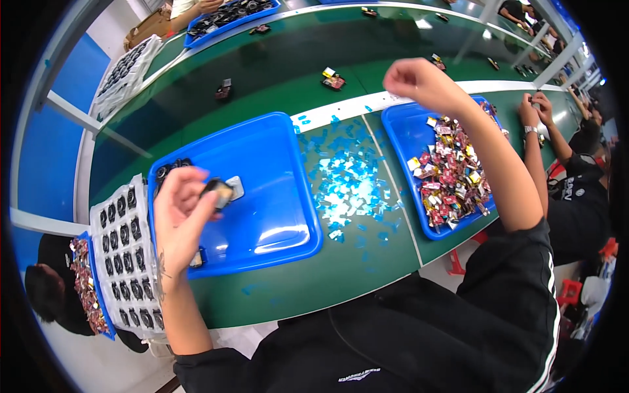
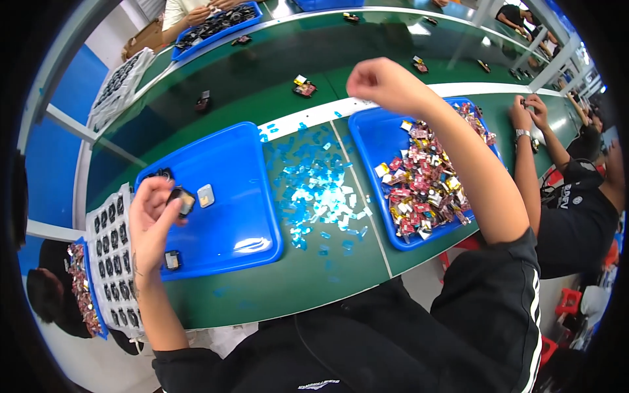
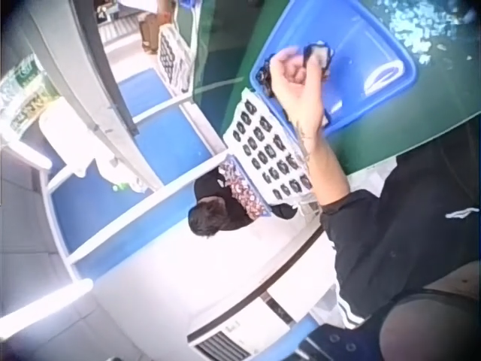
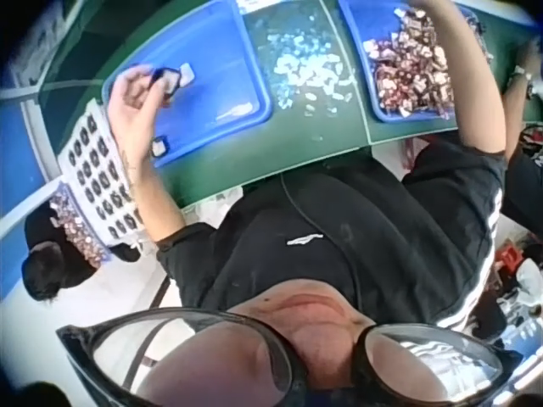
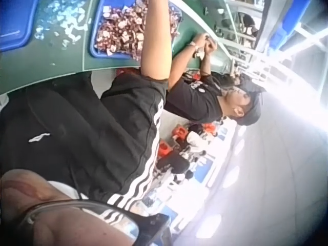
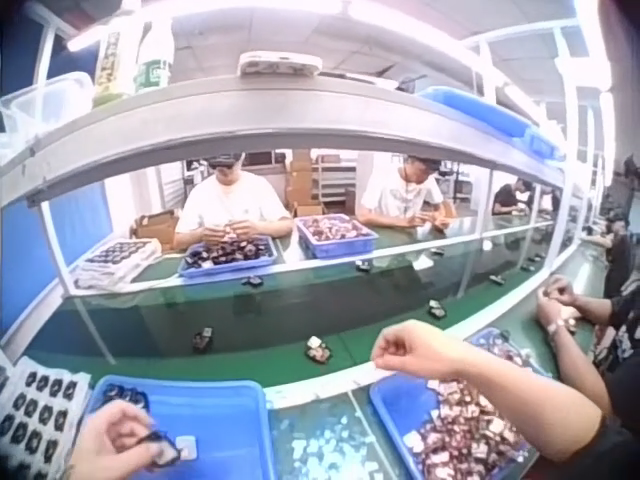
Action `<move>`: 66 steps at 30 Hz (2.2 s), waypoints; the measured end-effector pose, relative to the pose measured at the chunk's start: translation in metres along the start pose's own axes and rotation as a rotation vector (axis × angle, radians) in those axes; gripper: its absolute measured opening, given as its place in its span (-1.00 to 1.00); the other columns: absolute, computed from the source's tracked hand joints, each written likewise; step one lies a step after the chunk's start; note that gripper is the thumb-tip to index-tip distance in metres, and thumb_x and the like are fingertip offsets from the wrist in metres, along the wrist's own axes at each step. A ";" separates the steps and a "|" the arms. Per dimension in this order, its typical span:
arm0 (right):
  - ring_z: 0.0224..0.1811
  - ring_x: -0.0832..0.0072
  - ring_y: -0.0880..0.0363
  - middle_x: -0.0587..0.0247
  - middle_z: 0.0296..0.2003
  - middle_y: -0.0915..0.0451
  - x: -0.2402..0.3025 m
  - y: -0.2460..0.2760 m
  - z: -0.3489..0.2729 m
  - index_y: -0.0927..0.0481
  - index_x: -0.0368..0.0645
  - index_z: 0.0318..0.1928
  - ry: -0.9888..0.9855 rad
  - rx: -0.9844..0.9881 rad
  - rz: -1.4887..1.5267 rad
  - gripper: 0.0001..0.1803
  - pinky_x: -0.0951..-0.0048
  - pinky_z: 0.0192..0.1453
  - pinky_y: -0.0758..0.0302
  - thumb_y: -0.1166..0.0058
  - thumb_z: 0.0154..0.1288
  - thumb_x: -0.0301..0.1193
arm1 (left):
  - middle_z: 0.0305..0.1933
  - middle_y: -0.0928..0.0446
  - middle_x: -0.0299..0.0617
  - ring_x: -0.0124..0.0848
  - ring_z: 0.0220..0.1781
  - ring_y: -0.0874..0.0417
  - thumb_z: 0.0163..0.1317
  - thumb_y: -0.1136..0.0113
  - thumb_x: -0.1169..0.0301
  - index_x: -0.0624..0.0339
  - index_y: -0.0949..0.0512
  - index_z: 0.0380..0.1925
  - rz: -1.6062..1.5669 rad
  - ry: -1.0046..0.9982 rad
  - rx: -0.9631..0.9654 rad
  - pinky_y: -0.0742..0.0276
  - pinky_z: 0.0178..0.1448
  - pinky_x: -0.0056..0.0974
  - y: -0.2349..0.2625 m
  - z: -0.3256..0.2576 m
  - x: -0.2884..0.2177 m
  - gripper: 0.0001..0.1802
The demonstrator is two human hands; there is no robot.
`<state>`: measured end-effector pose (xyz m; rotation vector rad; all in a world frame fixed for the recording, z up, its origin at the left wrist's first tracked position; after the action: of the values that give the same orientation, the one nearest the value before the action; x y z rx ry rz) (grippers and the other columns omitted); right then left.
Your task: Assembling small electronic devices by installing internal components like batteries into casings on a factory production line.
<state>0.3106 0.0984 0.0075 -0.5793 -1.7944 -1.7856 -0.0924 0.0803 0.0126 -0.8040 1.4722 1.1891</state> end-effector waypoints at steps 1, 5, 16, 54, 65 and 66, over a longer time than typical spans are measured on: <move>-0.42 0.57 -0.51 0.35 -0.49 -0.57 0.000 0.001 -0.019 -0.61 -0.24 -0.32 0.065 0.070 -0.092 -0.85 0.47 -0.27 -0.45 -0.19 0.22 -0.39 | -0.31 -0.57 -0.23 -0.51 -0.33 -0.59 0.25 -0.20 0.55 0.30 -0.49 -0.13 -0.190 0.021 0.105 -0.58 -0.30 -0.44 -0.025 0.004 -0.007 -0.80; -0.41 0.36 -0.59 0.15 -0.50 -0.60 0.014 -0.016 -0.087 -0.61 -0.25 -0.41 -0.092 0.293 -0.280 -0.89 0.34 -0.25 -0.50 -0.21 0.13 -0.46 | -0.22 -0.61 -0.12 -0.39 -0.25 -0.69 0.29 -0.19 0.53 0.31 -0.48 -0.09 -0.578 0.219 0.329 -0.69 -0.21 -0.34 -0.089 0.010 0.005 -0.79; -0.34 0.16 -0.55 0.11 -0.40 -0.51 0.028 -0.029 -0.162 -0.56 -0.24 -0.33 0.096 -0.018 -0.304 -0.82 0.23 -0.23 -0.48 -0.29 0.04 -0.55 | -0.12 -0.62 -0.05 -0.27 -0.19 -0.74 0.32 -0.15 0.55 0.31 -0.43 -0.06 -0.665 0.269 0.373 -0.73 -0.08 -0.33 -0.143 0.014 0.012 -0.78; -0.11 0.15 -0.50 0.18 -0.26 -0.53 0.021 -0.049 -0.137 -0.59 -0.15 -0.39 0.072 -0.139 -0.589 -0.82 0.23 0.00 -0.44 -0.23 -0.08 -0.61 | -0.16 -0.60 -0.09 -0.36 -0.23 -0.71 0.33 -0.08 0.53 0.29 -0.41 -0.03 -0.552 0.228 0.438 -0.65 -0.17 -0.40 -0.143 -0.002 0.008 -0.77; -0.33 0.69 -0.56 0.30 -0.33 -0.60 0.055 -0.061 -0.134 -0.53 -0.31 -0.26 -0.139 -0.267 0.898 -0.93 0.63 -0.22 -0.50 -0.14 0.25 -0.61 | 0.01 -0.46 -0.21 -0.47 0.04 -0.50 0.18 -0.25 0.60 0.16 -0.55 0.14 -0.242 -0.089 0.371 -0.57 -0.02 -0.39 -0.144 -0.011 -0.011 -0.53; -0.40 0.67 -0.56 0.34 -0.38 -0.60 0.064 -0.075 -0.132 -0.54 -0.30 -0.26 -0.128 -0.258 0.928 -0.92 0.61 -0.26 -0.53 -0.15 0.24 -0.61 | -0.01 -0.47 -0.20 -0.46 0.02 -0.50 0.15 -0.29 0.58 0.13 -0.58 0.10 -0.189 -0.162 0.362 -0.56 -0.05 -0.38 -0.146 -0.014 -0.015 -0.54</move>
<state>0.2230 -0.0403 -0.0118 -1.3773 -1.0491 -1.3135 0.0420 0.0241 -0.0114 -0.5696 1.3902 0.7963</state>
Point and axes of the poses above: each hand's wrist, its own z-axis towards the middle knuckle, its own y-axis out of the back of the hand, x = y × z, the point moved 6 cm from there along z, towards the middle knuckle
